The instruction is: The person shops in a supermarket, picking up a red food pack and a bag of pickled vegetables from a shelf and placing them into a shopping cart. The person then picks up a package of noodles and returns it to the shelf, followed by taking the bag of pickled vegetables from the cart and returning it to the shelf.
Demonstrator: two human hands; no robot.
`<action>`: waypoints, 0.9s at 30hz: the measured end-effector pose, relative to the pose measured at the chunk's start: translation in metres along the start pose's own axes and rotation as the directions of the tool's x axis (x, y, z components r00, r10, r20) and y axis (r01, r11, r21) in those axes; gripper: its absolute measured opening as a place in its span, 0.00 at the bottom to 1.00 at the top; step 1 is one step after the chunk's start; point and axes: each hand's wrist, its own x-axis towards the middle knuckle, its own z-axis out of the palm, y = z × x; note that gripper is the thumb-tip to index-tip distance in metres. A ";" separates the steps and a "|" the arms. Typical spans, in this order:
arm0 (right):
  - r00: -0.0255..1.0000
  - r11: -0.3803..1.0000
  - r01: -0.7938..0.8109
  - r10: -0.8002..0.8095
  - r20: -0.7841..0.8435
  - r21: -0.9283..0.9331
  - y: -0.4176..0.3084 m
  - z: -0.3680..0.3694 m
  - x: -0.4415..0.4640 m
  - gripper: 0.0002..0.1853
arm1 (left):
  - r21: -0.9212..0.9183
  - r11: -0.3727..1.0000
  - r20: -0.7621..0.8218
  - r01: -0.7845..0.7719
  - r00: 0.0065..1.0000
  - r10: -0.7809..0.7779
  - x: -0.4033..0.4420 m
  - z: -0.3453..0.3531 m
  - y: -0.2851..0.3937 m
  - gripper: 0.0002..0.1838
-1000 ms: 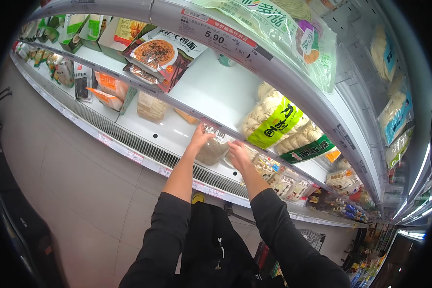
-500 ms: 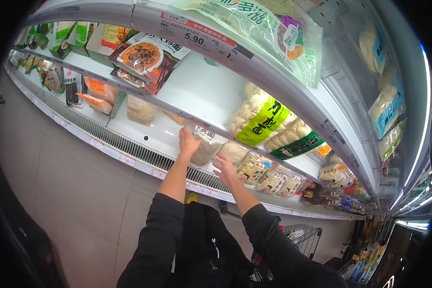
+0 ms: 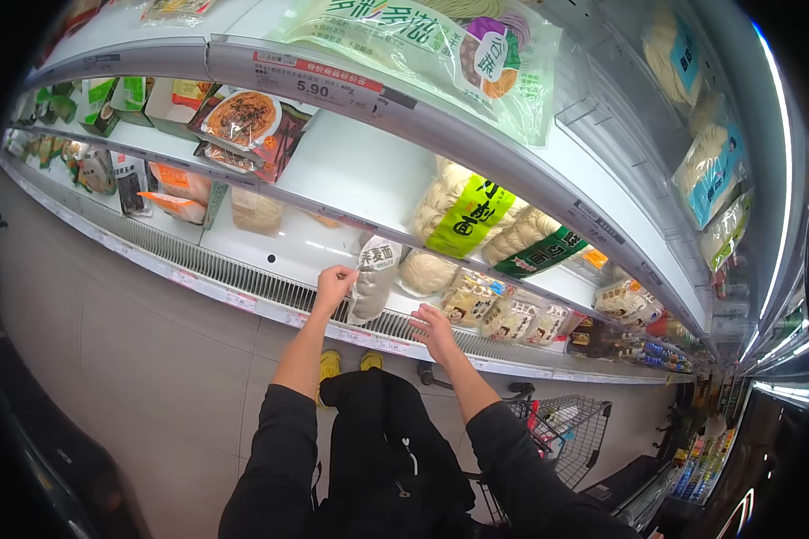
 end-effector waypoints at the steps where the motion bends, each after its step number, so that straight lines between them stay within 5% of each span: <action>1: 1.000 0.999 0.011 -0.011 -0.005 -0.038 -0.002 -0.001 -0.007 0.30 | 0.013 1.000 0.002 0.008 1.000 -0.008 -0.011 0.000 -0.005 0.15; 3: 1.000 0.997 -0.002 0.000 -0.021 -0.076 -0.002 0.004 -0.013 0.29 | -0.070 0.992 -0.109 -0.109 0.989 0.101 -0.032 0.007 -0.002 0.11; 5: 1.000 0.984 -0.002 -0.003 -0.026 -0.178 -0.003 0.006 -0.017 0.29 | 0.008 0.999 -0.146 -0.051 0.988 0.052 -0.035 0.003 -0.001 0.11; 7: 0.999 0.983 -0.013 0.004 -0.049 -0.185 -0.007 0.015 -0.030 0.29 | 0.498 0.733 -0.214 -0.463 0.754 0.621 -0.028 0.012 -0.012 0.09; 8: 1.000 0.987 0.012 -0.016 -0.027 -0.159 -0.005 0.017 -0.036 0.29 | 0.324 0.867 -0.149 -0.379 0.884 0.442 -0.032 0.013 -0.011 0.08; 9: 1.000 0.992 0.027 -0.028 -0.008 -0.127 0.003 0.017 -0.043 0.29 | 0.329 0.867 -0.136 -0.373 0.890 0.435 -0.045 0.015 -0.005 0.08; 11: 1.000 0.993 0.028 -0.028 -0.003 -0.119 0.015 0.015 -0.055 0.30 | 0.101 0.986 -0.120 -0.136 0.982 0.148 -0.068 0.021 0.013 0.08; 17: 1.000 0.994 -0.013 0.010 -0.030 -0.105 0.044 0.001 -0.103 0.36 | 0.375 0.917 -0.069 -0.138 0.982 0.176 -0.140 -0.002 0.050 0.11; 19: 1.000 0.997 -0.012 0.012 0.002 -0.073 0.061 -0.007 -0.113 0.39 | 0.085 0.992 -0.017 -0.092 0.995 0.094 -0.172 -0.013 0.059 0.11; 21: 0.991 0.999 -0.036 0.037 0.127 -0.005 0.072 -0.003 -0.134 0.39 | 0.045 0.997 0.007 0.062 0.998 -0.063 -0.206 -0.015 0.075 0.12; 22: 0.957 0.985 -0.026 -0.025 0.289 0.172 0.078 0.000 -0.145 0.38 | -0.077 0.995 0.048 0.071 0.997 -0.068 -0.221 -0.013 0.076 0.12; 25: 0.971 0.991 0.134 -0.133 0.200 0.011 0.086 0.006 -0.192 0.35 | -0.200 0.971 0.106 0.130 0.988 -0.110 -0.256 -0.002 0.076 0.11; 27: 0.984 0.990 0.128 -0.135 0.119 0.065 0.091 0.008 -0.224 0.34 | -0.232 0.954 0.123 0.188 0.979 -0.163 -0.271 0.003 0.078 0.11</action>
